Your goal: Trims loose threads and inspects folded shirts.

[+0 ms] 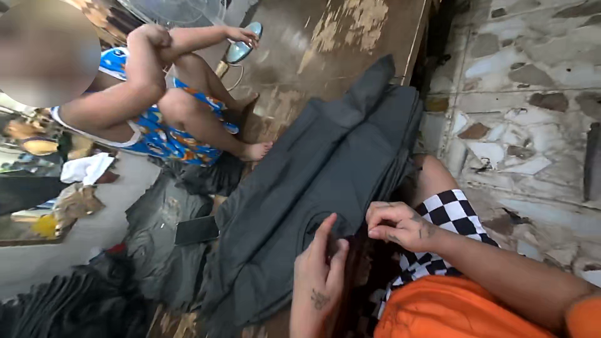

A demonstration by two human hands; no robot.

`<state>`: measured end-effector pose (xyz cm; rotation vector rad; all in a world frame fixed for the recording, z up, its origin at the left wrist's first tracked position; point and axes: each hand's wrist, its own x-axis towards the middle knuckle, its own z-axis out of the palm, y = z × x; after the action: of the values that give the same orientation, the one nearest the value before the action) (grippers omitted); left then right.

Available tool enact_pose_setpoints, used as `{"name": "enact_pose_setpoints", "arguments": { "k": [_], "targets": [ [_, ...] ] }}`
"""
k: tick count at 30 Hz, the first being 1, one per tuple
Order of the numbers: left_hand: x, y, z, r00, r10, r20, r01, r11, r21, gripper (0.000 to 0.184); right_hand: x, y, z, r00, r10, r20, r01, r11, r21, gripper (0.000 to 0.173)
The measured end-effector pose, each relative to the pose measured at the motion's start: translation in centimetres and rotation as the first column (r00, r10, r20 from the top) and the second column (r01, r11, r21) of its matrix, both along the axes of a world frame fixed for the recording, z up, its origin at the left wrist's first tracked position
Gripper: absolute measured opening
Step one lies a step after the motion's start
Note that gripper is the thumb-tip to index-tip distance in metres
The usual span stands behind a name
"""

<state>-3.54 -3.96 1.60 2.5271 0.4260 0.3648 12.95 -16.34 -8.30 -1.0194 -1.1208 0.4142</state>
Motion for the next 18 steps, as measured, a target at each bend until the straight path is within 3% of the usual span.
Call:
{"name": "enact_pose_setpoints", "arguments": {
  "k": [2,4,7,10,15,18],
  "targets": [
    [0.7,0.2,1.9,0.991,0.007,-0.136,0.019,0.981,0.192,0.053,0.2,0.0,0.1,1.0,-0.009,0.025,0.008,1.0,0.027,0.031],
    [1.2,0.2,2.9,0.988,-0.033,-0.148,0.078,0.948,0.309,0.041,0.3,-0.1,0.3,0.999,-0.022,0.046,0.02,0.999,0.045,0.03],
    [1.8,0.1,3.3,0.984,-0.118,-0.136,0.164,0.9,0.404,0.032,0.3,-0.2,0.6,0.995,-0.057,0.08,0.052,0.996,0.066,0.031],
    [1.9,-0.3,2.5,0.986,-0.092,-0.141,0.15,0.861,0.486,0.03,0.2,-0.2,1.0,0.992,-0.086,0.088,0.08,0.994,0.072,0.03],
    [1.0,0.1,1.9,0.992,-0.09,-0.085,0.119,0.885,0.45,0.033,0.7,-0.9,1.1,0.984,-0.008,0.179,0.0,0.999,0.049,0.028],
    [0.5,0.8,1.6,0.998,-0.056,0.005,0.052,0.943,0.329,0.036,1.6,-1.7,2.0,0.932,0.041,0.361,-0.02,0.998,-0.062,0.054]
  ]
}}
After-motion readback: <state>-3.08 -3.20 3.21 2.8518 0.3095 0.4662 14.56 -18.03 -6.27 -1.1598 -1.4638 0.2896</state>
